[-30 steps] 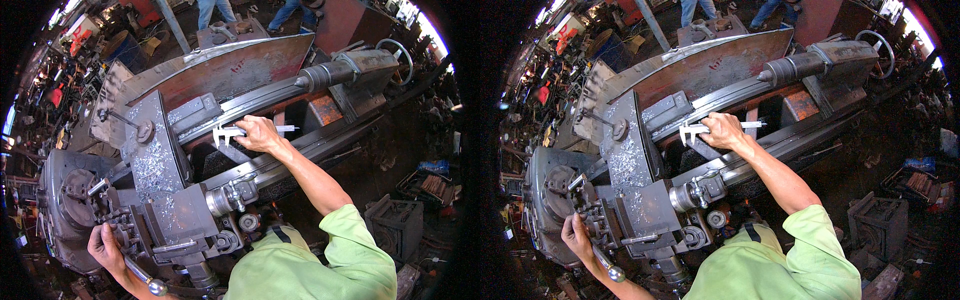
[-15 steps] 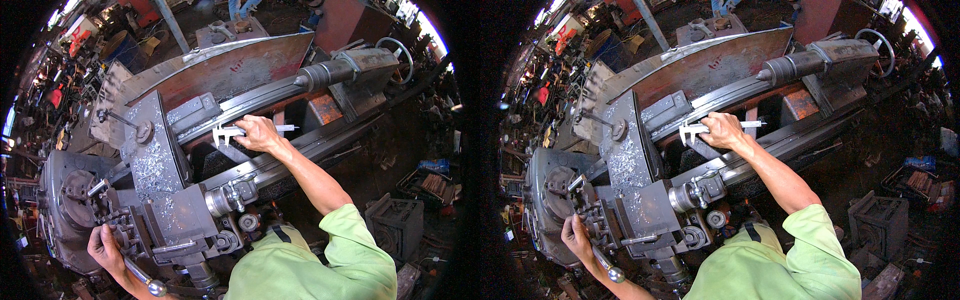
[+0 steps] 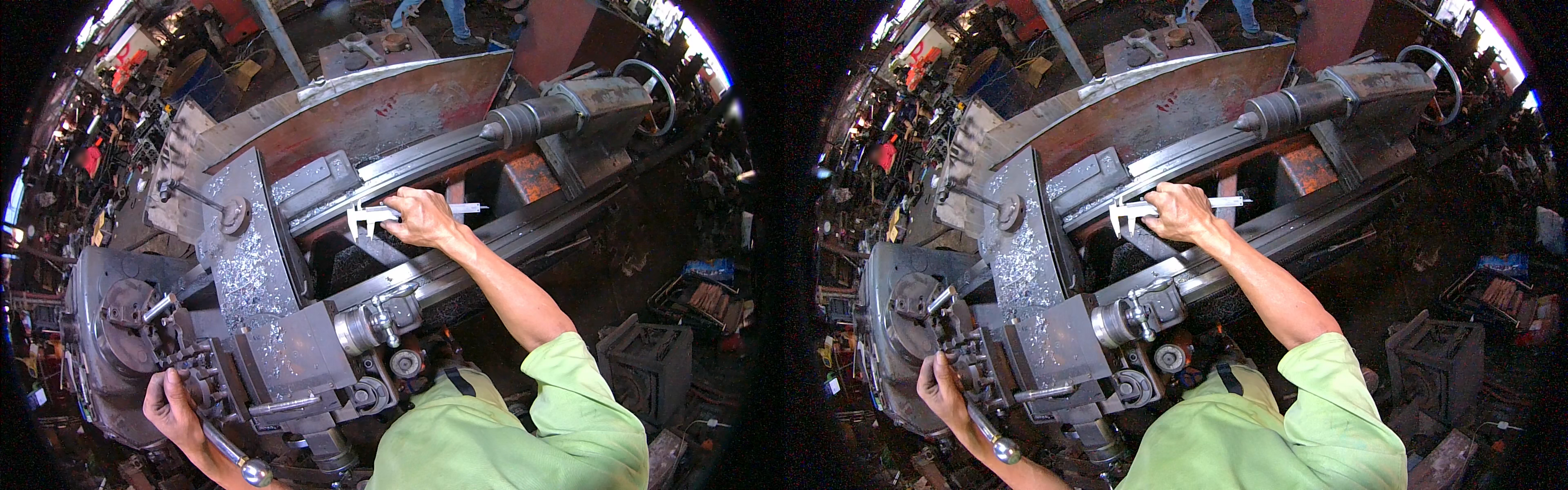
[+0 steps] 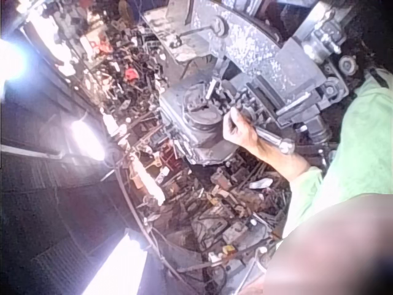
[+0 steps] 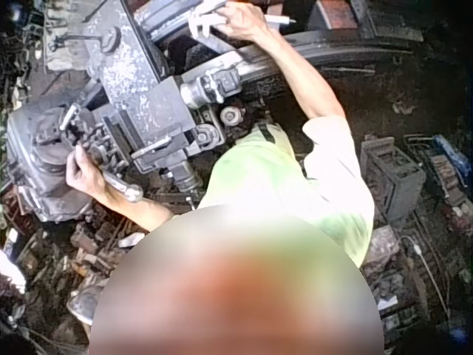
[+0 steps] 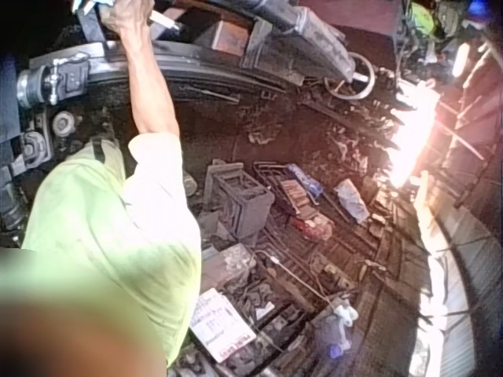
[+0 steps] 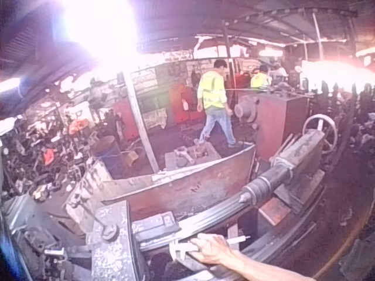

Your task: The person operates a metal lathe, adjusting the tool post and carriage while a cylindrical workpiece rotates. They repeatedly measure the workpiece with a vernier caliper, make small adjustments to the tool position, and continue machining. Two other workers in high-visibility vests are visible in the background.

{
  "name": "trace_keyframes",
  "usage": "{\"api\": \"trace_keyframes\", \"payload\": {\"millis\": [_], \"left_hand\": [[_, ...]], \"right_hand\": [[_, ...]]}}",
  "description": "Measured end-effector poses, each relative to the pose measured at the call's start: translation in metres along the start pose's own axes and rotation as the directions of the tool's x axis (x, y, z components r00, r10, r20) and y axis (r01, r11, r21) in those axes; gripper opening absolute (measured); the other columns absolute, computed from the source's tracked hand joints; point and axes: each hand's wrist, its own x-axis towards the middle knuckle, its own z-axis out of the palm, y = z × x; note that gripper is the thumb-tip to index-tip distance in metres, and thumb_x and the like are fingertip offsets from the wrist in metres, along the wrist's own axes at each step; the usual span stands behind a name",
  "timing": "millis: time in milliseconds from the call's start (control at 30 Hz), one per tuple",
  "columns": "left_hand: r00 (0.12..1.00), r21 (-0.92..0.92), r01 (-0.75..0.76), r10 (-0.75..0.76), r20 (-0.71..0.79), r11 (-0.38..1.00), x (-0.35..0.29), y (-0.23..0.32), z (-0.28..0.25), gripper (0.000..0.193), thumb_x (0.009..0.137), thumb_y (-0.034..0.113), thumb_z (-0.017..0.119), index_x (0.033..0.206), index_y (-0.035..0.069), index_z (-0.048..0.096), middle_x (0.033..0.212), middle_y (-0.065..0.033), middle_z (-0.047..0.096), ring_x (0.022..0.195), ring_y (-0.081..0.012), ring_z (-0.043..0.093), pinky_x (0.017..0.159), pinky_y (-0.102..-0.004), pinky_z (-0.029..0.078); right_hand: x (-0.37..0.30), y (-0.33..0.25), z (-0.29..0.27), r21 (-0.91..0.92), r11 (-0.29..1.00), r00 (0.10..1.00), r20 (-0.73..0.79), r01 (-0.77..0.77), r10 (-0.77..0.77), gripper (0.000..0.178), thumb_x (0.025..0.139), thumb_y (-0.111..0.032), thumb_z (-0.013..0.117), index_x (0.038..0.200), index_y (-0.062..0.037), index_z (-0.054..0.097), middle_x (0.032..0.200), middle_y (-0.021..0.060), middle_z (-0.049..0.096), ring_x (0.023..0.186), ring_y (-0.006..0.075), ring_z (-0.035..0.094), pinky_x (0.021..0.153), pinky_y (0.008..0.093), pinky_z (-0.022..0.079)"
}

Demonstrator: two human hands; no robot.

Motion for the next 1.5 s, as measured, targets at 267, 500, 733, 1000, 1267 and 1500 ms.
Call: {"api": "trace_keyframes", "payload": {"millis": [267,500,733,1000,1267,1500], "left_hand": [[1.000,0.024,-0.004,0.003,0.017,1.000,0.000,0.003,-0.001,0.030,0.099,0.019,0.059,0.078,-0.001,0.063,0.056,0.0055,0.044,0.048,-0.0014,0.033,0.046,-0.0225,0.020],[1.000,0.028,0.022,-0.022,-0.007,0.999,-0.002,0.004,0.000,0.029,0.098,0.019,0.060,0.077,-0.001,0.063,0.056,0.0052,0.044,0.049,-0.0018,0.035,0.046,-0.0220,0.022],[0.999,0.112,0.027,-0.029,0.014,0.993,-0.001,0.015,0.001,0.016,0.092,0.010,0.062,0.083,-0.002,0.067,0.062,0.0025,0.053,0.055,-0.0057,0.046,0.050,-0.0227,0.033],[0.875,0.176,-0.124,0.191,-0.445,0.977,-0.042,-0.014,-0.017,0.019,0.090,0.008,0.065,0.106,-0.002,0.065,0.090,-0.0071,0.065,0.082,-0.0150,0.060,0.075,-0.0289,0.048],[0.908,0.099,0.100,-0.050,-0.417,0.990,-0.149,-0.113,-0.090,0.020,0.092,0.008,0.062,0.108,-0.004,0.065,0.102,-0.0107,0.067,0.090,-0.0174,0.061,0.082,-0.0296,0.048],[0.830,0.529,0.244,-0.457,0.319,0.813,-0.252,-0.196,-0.097,0.054,0.079,0.027,0.072,0.120,-0.005,0.061,0.116,-0.0286,0.062,0.112,-0.0404,0.059,0.100,-0.0452,0.045]], "right_hand": [[-0.001,0.008,0.010,0.032,0.991,0.991,-0.003,-0.132,0.132,0.036,0.075,-0.030,0.074,0.101,-0.0040,0.071,0.091,0.0163,0.067,0.087,0.0369,0.066,0.077,0.0462,0.054],[0.005,0.041,0.034,0.250,0.793,0.821,0.016,-0.556,0.571,0.035,0.077,-0.029,0.071,0.097,-0.0004,0.070,0.094,0.0259,0.069,0.095,0.0418,0.066,0.084,0.0480,0.052],[0.006,0.064,0.052,-0.033,0.804,0.805,-0.038,-0.593,0.592,0.036,0.078,-0.032,0.064,0.105,-0.0103,0.073,0.101,0.0215,0.070,0.099,0.0399,0.066,0.091,0.0459,0.048],[-0.023,0.029,0.022,0.091,0.905,0.862,-0.280,-0.415,0.423,0.036,0.084,-0.022,0.065,0.111,0.0020,0.067,0.087,0.0208,0.069,0.084,0.0352,0.068,0.081,0.0429,0.051],[-0.224,-0.072,0.040,0.163,0.841,0.816,-0.202,-0.517,0.541,0.024,0.087,-0.019,0.065,0.081,0.0043,0.066,0.072,0.0213,0.063,0.071,0.0359,0.065,0.069,0.0435,0.049],[-0.316,-0.090,0.102,0.062,0.641,0.631,0.272,-0.765,0.726,0.068,0.081,-0.034,0.070,0.137,-0.0006,0.051,0.117,0.0293,0.062,0.113,0.0420,0.059,0.098,0.0462,0.047]]}}
